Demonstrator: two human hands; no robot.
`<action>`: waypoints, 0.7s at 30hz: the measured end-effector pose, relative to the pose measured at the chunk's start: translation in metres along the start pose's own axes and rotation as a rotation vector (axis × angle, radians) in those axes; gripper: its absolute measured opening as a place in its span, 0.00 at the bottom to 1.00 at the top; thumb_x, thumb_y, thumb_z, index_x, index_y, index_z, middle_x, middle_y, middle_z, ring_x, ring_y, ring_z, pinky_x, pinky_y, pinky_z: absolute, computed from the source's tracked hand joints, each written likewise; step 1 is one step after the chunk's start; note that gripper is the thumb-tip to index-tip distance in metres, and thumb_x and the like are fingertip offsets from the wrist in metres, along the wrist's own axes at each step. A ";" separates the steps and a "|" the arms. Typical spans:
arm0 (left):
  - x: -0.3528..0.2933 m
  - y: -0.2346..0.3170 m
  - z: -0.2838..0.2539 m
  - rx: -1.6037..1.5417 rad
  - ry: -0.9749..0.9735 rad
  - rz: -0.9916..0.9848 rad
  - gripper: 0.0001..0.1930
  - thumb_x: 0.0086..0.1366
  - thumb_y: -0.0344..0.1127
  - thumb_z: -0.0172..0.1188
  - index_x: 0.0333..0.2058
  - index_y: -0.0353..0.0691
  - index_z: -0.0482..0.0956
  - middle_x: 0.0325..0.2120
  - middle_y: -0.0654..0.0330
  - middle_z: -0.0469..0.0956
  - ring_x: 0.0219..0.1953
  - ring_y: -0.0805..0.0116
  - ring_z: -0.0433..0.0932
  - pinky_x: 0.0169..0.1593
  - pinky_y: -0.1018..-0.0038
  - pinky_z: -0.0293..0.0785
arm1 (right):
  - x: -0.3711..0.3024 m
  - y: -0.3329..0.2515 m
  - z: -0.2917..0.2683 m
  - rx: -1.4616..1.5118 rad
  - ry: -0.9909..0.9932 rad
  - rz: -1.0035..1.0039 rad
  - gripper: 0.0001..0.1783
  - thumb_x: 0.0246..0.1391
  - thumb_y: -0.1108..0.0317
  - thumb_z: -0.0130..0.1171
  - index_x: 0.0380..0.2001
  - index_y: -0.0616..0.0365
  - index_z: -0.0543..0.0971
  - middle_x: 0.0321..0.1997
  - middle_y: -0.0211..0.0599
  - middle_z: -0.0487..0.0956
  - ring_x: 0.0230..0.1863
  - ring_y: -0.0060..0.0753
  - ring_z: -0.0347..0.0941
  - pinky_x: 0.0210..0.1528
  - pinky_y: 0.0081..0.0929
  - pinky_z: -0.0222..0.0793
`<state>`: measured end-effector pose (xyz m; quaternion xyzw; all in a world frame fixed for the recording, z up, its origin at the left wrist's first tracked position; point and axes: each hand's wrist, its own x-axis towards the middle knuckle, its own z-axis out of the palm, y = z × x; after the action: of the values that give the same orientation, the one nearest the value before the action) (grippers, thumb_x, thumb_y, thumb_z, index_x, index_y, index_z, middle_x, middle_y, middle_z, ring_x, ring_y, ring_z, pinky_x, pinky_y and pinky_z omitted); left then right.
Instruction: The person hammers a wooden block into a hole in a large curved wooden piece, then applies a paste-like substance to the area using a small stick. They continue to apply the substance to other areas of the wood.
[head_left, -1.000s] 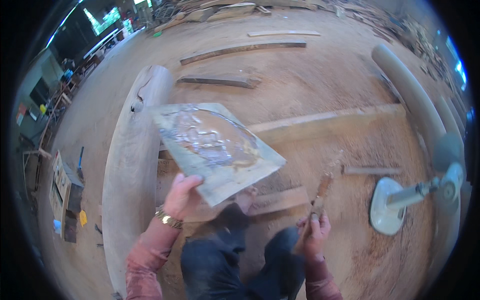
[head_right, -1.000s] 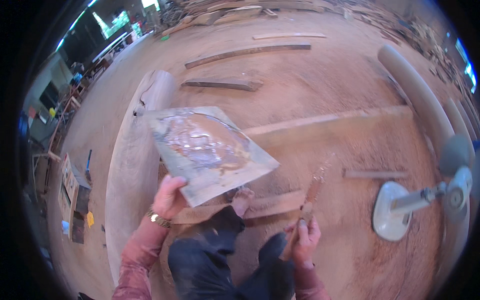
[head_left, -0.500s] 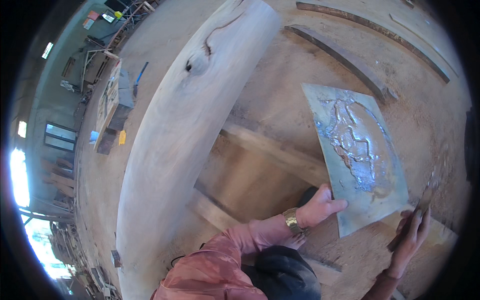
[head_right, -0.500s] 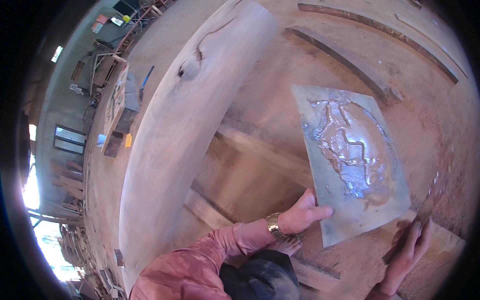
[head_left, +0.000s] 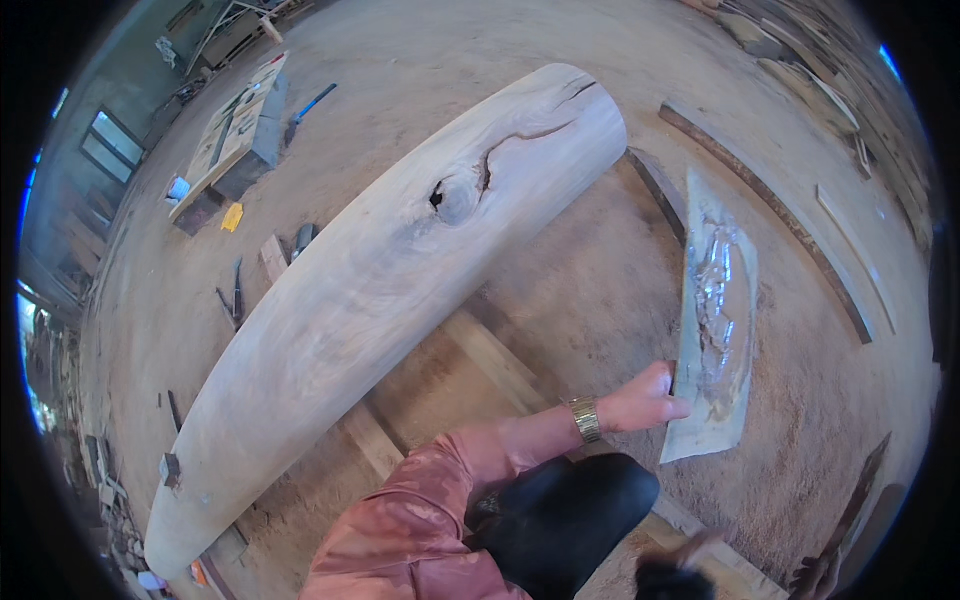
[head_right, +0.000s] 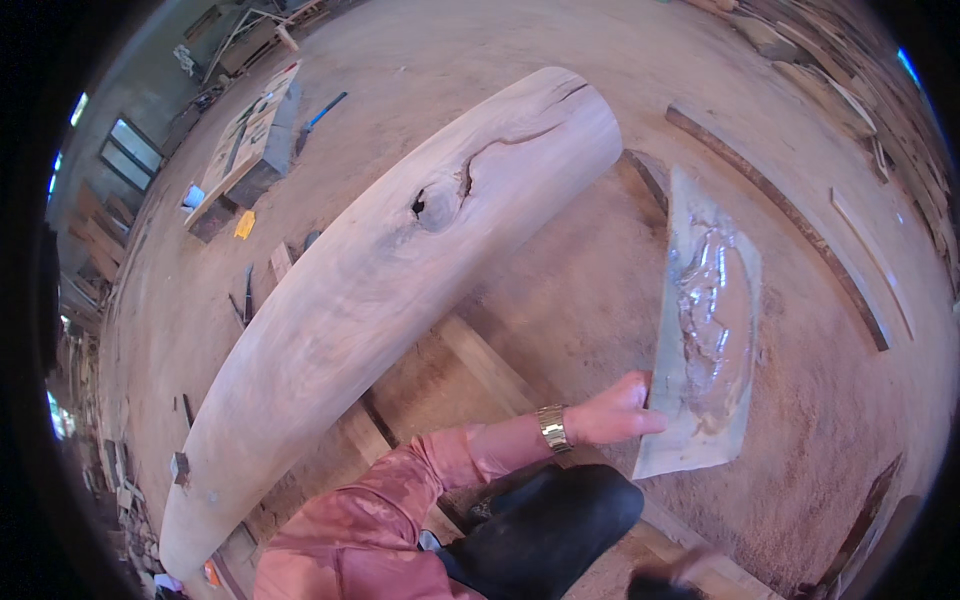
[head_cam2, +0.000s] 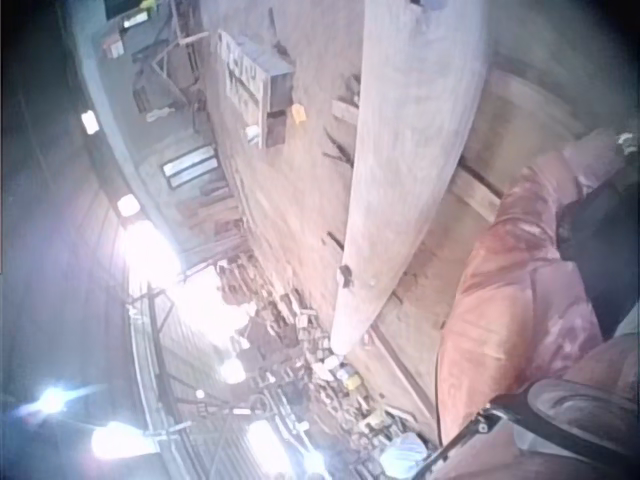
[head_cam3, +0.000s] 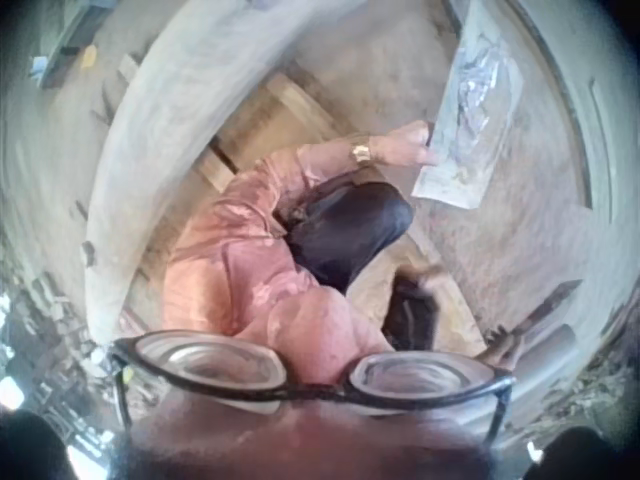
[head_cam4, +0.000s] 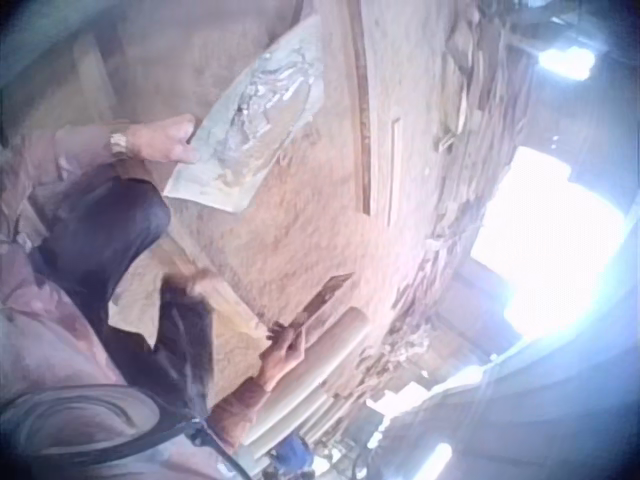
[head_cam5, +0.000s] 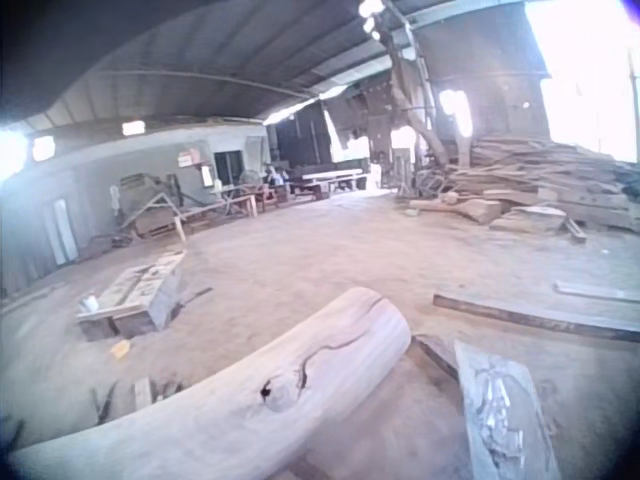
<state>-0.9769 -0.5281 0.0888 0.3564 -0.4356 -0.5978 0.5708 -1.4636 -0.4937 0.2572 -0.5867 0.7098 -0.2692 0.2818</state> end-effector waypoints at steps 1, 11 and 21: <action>0.002 0.002 0.001 -0.037 0.026 0.003 0.19 0.62 0.29 0.61 0.51 0.28 0.79 0.44 0.61 0.83 0.47 0.76 0.77 0.54 0.69 0.76 | 0.009 -0.003 0.012 -0.012 -0.028 -0.024 0.29 0.69 0.59 0.57 0.68 0.62 0.71 0.45 0.50 0.85 0.34 0.37 0.81 0.36 0.31 0.76; -0.012 -0.038 -0.005 -0.041 0.394 -0.143 0.19 0.62 0.26 0.58 0.53 0.30 0.79 0.44 0.63 0.82 0.46 0.75 0.77 0.52 0.73 0.75 | 0.179 -0.009 0.208 -0.128 -0.488 -0.296 0.30 0.62 0.79 0.49 0.68 0.55 0.74 0.35 0.42 0.84 0.28 0.27 0.79 0.34 0.28 0.77; 0.034 -0.074 -0.004 0.180 0.520 -0.163 0.20 0.61 0.26 0.60 0.53 0.30 0.78 0.43 0.65 0.82 0.45 0.77 0.77 0.51 0.75 0.73 | 0.280 0.026 0.336 -0.110 -0.619 -0.704 0.35 0.54 0.78 0.54 0.68 0.55 0.72 0.24 0.62 0.76 0.28 0.62 0.79 0.34 0.50 0.75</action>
<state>-1.0039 -0.5648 0.0215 0.5808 -0.2956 -0.4894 0.5795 -1.2837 -0.7819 -0.0184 -0.8584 0.3636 -0.1227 0.3405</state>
